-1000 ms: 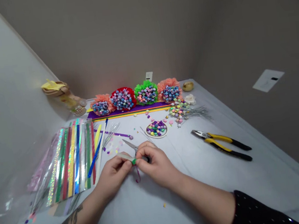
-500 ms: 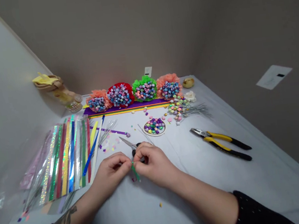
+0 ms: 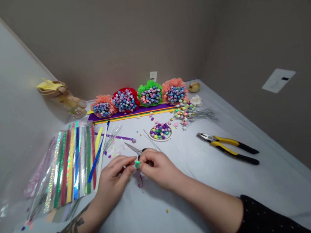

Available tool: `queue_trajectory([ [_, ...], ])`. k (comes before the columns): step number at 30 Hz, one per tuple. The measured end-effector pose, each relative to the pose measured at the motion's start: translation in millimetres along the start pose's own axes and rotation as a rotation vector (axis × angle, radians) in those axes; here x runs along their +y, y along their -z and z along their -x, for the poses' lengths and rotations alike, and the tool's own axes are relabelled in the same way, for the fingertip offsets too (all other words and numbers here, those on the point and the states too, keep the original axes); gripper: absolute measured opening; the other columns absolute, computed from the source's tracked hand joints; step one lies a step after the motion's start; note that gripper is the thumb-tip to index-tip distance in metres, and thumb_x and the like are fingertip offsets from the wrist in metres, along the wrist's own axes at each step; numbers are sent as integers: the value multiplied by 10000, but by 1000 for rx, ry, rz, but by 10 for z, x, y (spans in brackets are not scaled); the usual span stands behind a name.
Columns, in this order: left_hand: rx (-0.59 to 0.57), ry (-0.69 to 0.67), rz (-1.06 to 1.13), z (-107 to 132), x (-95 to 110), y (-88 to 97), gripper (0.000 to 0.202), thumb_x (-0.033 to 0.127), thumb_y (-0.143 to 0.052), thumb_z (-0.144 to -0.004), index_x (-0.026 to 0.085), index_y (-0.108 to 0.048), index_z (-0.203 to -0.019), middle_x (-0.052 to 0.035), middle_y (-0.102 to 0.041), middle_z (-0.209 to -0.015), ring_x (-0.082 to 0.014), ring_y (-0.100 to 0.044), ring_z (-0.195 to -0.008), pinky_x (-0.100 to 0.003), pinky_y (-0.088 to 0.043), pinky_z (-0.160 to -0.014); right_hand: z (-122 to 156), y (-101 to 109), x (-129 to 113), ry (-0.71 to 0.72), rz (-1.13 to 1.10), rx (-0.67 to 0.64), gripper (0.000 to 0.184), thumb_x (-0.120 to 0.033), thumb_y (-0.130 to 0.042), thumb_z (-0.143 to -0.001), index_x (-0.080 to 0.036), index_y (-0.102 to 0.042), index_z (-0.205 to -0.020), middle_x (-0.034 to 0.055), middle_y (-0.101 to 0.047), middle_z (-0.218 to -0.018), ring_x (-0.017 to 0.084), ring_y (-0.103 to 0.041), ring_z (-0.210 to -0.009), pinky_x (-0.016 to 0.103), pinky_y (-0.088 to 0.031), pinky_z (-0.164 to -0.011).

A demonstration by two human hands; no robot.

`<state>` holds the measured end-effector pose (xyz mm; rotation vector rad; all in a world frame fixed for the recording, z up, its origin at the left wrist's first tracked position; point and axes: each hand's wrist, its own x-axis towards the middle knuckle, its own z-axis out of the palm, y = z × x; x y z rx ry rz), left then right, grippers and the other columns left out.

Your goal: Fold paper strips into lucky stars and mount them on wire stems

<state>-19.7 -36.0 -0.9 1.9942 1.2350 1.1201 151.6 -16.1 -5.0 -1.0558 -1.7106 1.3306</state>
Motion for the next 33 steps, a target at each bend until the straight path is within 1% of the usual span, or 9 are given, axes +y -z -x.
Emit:
queue_trajectory([
  [2,-14,-95,2,4,-28,5,200,145,-554,-838,209,-671,-987,-50,-672,-857,-142,-629,-776,-247,-511,-683,-1,13,-1,6,-2,-30,177,-218,-515,-809,-169,-544,-642,11,-527,-738,129,-501,-685,254,-406,-649],
  [4,-13,-147,-17,11,-45,8,218,123,-554,-838,220,-677,-989,-44,-676,-839,-136,-631,-765,-242,-516,-675,2,18,-6,8,5,-58,169,-211,-508,-811,-170,-555,-654,13,-535,-755,130,-505,-699,253,-406,-659],
  [8,27,-164,-77,19,-38,14,180,119,-574,-827,207,-685,-938,-41,-685,-813,-138,-635,-743,-239,-522,-660,13,7,-22,0,9,-55,157,-233,-514,-807,-174,-550,-666,13,-527,-755,135,-503,-710,250,-401,-659],
  [12,65,-214,-126,27,-21,18,166,130,-571,-833,205,-669,-944,-40,-683,-795,-145,-631,-737,-256,-526,-669,24,-14,-26,-26,-25,-36,158,-249,-519,-809,-170,-538,-674,11,-513,-765,126,-488,-689,246,-392,-642],
  [18,69,-223,-164,26,-15,35,184,80,-556,-823,185,-656,-936,-42,-676,-793,-142,-623,-746,-250,-518,-683,30,-32,-36,-116,-118,-83,148,-293,-508,-820,-175,-502,-732,-39,-443,-632,102,-395,-571,218,-327,-539],
  [22,49,-222,-141,31,-38,31,192,73,-556,-824,180,-649,-953,-44,-671,-799,-140,-619,-754,-242,-516,-680,41,-25,-45,-143,-133,-113,128,-276,-501,-814,-172,-510,-740,-39,-437,-620,103,-375,-567,222,-302,-533],
  [27,33,-161,-103,31,-67,9,166,85,-564,-826,175,-658,-929,-40,-670,-805,-131,-618,-762,-226,-505,-685,48,-18,-44,-194,-140,-125,90,-240,-499,-806,-168,-530,-762,-40,-441,-617,99,-373,-567,219,-296,-532],
  [30,35,-46,-79,20,-54,1,104,127,-603,-808,173,-658,-884,-34,-661,-801,-125,-607,-725,-212,-487,-638,44,-12,-43,-196,-121,-114,76,-217,-487,-805,-164,-533,-775,-36,-458,-628,98,-383,-569,217,-302,-531],
  [33,-16,73,-74,7,-26,-4,34,155,-614,-796,167,-640,-777,-15,-620,-727,-112,-568,-646,-202,-438,-562,38,4,-45,-185,-34,-89,65,-186,-484,-788,-160,-542,-770,-30,-482,-633,101,-404,-573,219,-314,-535],
])
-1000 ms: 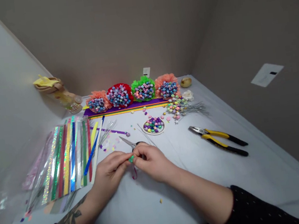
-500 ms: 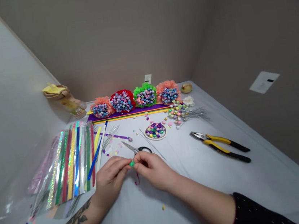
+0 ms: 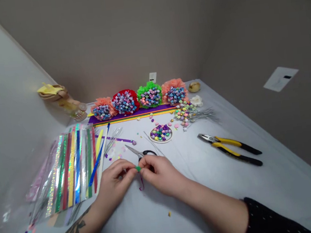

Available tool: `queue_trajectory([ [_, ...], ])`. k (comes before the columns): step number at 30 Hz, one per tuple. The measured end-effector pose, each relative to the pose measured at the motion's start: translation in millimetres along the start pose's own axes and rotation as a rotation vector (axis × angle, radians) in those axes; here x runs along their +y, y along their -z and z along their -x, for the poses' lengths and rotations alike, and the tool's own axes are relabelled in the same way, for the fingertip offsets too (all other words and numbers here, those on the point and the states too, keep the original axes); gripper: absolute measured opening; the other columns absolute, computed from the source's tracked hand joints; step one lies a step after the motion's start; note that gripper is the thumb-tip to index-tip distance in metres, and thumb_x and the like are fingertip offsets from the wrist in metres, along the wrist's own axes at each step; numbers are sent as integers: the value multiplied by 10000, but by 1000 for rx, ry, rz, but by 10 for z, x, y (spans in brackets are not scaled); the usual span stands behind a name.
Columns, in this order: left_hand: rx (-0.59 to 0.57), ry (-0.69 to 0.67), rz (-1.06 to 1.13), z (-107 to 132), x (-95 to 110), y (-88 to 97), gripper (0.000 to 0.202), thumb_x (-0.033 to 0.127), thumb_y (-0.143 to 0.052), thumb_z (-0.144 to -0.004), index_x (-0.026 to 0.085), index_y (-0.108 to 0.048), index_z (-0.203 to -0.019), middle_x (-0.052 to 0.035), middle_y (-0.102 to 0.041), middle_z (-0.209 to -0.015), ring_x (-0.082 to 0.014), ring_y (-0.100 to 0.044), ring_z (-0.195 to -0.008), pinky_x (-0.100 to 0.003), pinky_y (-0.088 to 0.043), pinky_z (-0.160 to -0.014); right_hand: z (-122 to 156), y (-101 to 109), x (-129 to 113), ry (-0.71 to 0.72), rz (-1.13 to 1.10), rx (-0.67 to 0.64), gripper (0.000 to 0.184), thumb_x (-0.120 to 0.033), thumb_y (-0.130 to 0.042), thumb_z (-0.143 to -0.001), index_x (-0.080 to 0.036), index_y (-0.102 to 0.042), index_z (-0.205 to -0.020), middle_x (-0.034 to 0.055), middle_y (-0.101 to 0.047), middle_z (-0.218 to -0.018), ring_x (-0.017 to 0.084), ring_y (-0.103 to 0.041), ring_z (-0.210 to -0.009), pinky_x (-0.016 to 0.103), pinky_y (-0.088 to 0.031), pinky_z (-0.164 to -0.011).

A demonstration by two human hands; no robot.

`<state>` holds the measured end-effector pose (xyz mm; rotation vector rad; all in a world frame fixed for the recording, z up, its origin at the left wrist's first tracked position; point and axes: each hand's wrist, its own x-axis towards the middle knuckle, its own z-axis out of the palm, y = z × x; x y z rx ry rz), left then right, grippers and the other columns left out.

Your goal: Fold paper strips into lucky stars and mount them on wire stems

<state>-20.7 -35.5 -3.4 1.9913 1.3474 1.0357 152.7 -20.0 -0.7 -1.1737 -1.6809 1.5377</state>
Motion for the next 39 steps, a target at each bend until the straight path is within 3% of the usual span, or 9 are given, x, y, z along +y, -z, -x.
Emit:
queue_trajectory([
  [7,-85,44,-1,-11,4,-11,110,147,-548,-810,165,-570,-704,6,-547,-677,-105,-512,-627,-201,-395,-571,-10,35,-7,147,203,64,85,-125,-498,-765,-170,-560,-729,-10,-525,-693,122,-477,-644,229,-352,-579],
  [11,-90,52,-3,-23,-4,-15,103,155,-542,-810,166,-565,-711,6,-548,-685,-107,-508,-633,-203,-393,-577,-20,22,22,267,249,136,78,-107,-542,-746,-174,-563,-710,22,-534,-799,158,-513,-792,270,-393,-701],
  [18,-145,41,5,-10,1,-22,113,133,-538,-812,166,-573,-710,16,-530,-663,-95,-495,-603,-196,-381,-561,-17,17,36,338,308,157,135,-50,-522,-746,-179,-555,-726,38,-530,-843,177,-511,-862,318,-403,-785],
  [22,-82,19,59,8,-18,-23,87,136,-560,-811,166,-597,-738,5,-552,-687,-100,-513,-620,-198,-394,-562,11,13,43,394,383,350,136,-103,-600,-729,-181,-556,-832,75,-508,-967,228,-464,-1013,385,-376,-878],
  [25,-25,-21,103,16,-11,-19,67,141,-576,-809,165,-613,-758,-3,-565,-698,-105,-528,-633,-201,-410,-573,35,-3,45,409,415,460,71,-161,-631,-740,-186,-574,-776,86,-485,-1014,256,-430,-1077,414,-352,-910],
  [29,-23,-18,149,4,14,-4,71,148,-581,-812,166,-630,-764,-13,-592,-717,-108,-544,-647,-204,-422,-590,49,-36,43,405,348,432,60,-142,-601,-758,-194,-611,-730,74,-491,-1018,234,-455,-1070,389,-361,-912],
  [39,-88,186,285,-23,20,-27,163,234,-577,-807,157,-582,-664,3,-550,-668,-108,-521,-617,-205,-406,-568,44,-66,-17,266,59,330,64,-158,-566,-752,-183,-583,-695,56,-506,-966,186,-518,-963,331,-391,-868],
])
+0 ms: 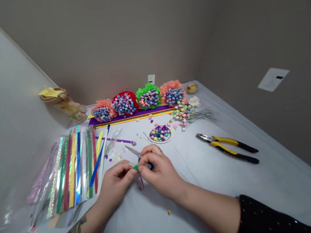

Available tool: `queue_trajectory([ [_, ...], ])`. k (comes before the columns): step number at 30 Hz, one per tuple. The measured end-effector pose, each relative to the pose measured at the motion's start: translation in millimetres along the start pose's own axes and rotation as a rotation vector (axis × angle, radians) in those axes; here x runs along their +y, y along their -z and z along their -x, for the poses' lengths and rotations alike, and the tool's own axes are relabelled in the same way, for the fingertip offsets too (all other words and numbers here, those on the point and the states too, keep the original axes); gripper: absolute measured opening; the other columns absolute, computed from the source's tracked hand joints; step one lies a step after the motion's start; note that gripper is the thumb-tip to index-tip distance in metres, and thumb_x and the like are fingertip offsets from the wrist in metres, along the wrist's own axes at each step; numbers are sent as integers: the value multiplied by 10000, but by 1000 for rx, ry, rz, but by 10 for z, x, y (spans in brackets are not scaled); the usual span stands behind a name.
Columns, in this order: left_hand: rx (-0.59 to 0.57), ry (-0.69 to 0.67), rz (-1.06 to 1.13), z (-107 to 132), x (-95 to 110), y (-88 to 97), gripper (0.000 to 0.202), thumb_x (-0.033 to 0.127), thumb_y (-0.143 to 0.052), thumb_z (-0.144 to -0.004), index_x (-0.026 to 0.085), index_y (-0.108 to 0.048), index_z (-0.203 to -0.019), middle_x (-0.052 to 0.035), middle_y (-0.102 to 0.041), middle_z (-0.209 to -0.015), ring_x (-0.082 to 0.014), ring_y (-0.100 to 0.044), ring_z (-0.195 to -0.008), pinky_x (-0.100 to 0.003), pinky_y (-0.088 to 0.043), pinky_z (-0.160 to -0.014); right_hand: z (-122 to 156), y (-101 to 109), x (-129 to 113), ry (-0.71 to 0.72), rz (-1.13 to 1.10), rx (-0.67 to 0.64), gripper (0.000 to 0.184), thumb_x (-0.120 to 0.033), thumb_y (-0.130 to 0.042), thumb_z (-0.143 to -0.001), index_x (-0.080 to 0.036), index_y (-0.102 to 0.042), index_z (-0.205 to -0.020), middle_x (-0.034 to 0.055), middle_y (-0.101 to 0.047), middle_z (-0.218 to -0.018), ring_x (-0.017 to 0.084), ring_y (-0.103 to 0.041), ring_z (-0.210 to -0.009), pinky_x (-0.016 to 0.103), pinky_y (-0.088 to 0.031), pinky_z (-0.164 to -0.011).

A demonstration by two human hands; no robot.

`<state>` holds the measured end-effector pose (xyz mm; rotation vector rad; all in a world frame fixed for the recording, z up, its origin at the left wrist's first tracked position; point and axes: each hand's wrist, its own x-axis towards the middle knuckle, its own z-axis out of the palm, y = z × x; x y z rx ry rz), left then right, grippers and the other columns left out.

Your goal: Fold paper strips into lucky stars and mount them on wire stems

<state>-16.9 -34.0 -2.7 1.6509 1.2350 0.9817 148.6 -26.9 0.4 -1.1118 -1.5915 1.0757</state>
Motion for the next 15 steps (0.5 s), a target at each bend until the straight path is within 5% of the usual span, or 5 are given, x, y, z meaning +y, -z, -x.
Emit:
queue_trajectory([
  [15,56,-32,-127,15,42,-19,119,189,-504,-821,166,-553,-714,-9,-550,-709,-118,-533,-643,-201,-412,-539,-11,-54,43,3,36,-53,101,-101,-558,-700,-184,-537,-647,32,-523,-848,172,-527,-860,306,-407,-780],
])
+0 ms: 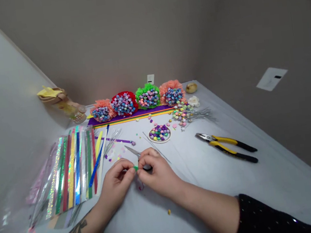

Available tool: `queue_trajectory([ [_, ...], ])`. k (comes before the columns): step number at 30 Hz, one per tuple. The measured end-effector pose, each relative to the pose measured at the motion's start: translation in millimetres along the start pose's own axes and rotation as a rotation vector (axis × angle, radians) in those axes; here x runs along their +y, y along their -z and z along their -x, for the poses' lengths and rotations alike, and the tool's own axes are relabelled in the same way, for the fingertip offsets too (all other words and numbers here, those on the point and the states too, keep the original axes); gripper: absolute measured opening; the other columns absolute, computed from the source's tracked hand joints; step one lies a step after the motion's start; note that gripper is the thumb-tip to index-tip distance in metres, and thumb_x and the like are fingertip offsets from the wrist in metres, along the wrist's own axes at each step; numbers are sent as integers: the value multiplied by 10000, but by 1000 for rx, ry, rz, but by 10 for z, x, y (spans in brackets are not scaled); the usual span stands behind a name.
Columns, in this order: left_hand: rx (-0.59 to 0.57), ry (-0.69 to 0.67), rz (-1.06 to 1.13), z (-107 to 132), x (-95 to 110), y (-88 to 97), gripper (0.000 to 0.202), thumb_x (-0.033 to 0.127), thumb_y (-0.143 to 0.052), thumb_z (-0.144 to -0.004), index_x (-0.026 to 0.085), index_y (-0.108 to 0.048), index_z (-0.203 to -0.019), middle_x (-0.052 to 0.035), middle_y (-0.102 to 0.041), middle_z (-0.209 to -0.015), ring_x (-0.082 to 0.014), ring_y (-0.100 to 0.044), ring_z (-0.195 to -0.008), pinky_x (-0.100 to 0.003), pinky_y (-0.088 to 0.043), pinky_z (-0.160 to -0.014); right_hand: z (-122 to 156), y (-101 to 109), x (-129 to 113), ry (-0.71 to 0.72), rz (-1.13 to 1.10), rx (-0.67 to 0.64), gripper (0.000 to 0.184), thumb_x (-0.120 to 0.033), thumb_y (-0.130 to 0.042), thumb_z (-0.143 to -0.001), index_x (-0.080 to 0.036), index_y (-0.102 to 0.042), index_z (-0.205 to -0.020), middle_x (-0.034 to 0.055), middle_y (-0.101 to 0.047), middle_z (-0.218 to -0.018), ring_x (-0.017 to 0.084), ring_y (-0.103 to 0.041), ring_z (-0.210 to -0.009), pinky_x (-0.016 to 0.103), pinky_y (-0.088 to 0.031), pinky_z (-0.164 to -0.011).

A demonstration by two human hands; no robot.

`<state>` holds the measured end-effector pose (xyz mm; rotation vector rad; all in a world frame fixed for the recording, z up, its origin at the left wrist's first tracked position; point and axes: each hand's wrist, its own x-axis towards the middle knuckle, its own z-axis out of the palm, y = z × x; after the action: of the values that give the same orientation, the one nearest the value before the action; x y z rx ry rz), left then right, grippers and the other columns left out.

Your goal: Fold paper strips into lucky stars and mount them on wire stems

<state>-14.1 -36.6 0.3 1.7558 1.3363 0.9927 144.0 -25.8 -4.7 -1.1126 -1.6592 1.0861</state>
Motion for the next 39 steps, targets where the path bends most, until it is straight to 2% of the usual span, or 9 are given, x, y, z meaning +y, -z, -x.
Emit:
queue_trajectory([
  [4,-48,-128,-170,13,-43,13,109,172,-484,-846,176,-549,-759,-6,-542,-724,-120,-521,-659,-220,-412,-589,7,29,-3,45,57,27,99,-98,-567,-700,-192,-561,-732,35,-526,-858,179,-520,-872,318,-413,-782],
  [9,-122,-253,-351,32,-51,44,110,153,-459,-856,184,-540,-789,-31,-560,-770,-154,-534,-746,-268,-428,-676,11,51,-6,148,242,-13,108,-83,-545,-720,-190,-552,-712,49,-530,-866,198,-500,-884,344,-404,-786],
  [18,-98,-104,-240,7,-33,28,137,181,-469,-855,184,-548,-743,-4,-545,-709,-127,-517,-648,-235,-412,-605,-17,48,14,73,137,-18,107,-138,-518,-787,-191,-534,-696,42,-537,-829,178,-517,-844,319,-415,-775],
  [20,-89,-67,-205,3,-52,32,142,194,-475,-855,182,-552,-735,0,-546,-699,-123,-517,-639,-227,-404,-587,-27,79,19,35,63,-35,112,-188,-524,-807,-186,-567,-703,45,-544,-836,174,-525,-837,309,-418,-768],
  [24,-65,-5,-147,-10,-41,56,148,211,-496,-842,174,-558,-713,1,-560,-695,-124,-527,-644,-216,-394,-565,-69,152,39,-53,-183,-133,306,-256,-391,-889,-177,-644,-737,49,-577,-832,158,-537,-785,295,-423,-734],
  [26,-65,0,-136,-18,-19,67,149,208,-501,-836,173,-562,-704,1,-562,-691,-123,-527,-644,-214,-394,-565,-92,164,48,-98,-245,-167,255,-246,-449,-855,-171,-650,-717,41,-584,-802,155,-540,-763,291,-422,-721],
  [30,-80,-19,-137,-23,7,72,137,197,-513,-823,175,-577,-705,6,-560,-678,-118,-517,-622,-212,-397,-566,-103,127,59,-114,-189,-168,96,-213,-590,-754,-163,-647,-695,24,-574,-757,150,-549,-739,294,-421,-721],
  [35,-97,-24,-120,-11,-1,54,144,192,-518,-818,172,-598,-700,5,-560,-662,-117,-519,-611,-214,-402,-571,-77,70,65,-82,-76,-87,85,-158,-578,-721,-168,-600,-639,9,-549,-725,137,-533,-694,268,-409,-649],
  [39,-116,16,-78,-11,-2,43,156,199,-519,-823,168,-615,-703,3,-579,-665,-119,-539,-625,-215,-414,-584,-72,74,47,-85,-53,-85,95,-143,-554,-712,-172,-578,-624,8,-532,-713,131,-517,-679,250,-402,-622],
])
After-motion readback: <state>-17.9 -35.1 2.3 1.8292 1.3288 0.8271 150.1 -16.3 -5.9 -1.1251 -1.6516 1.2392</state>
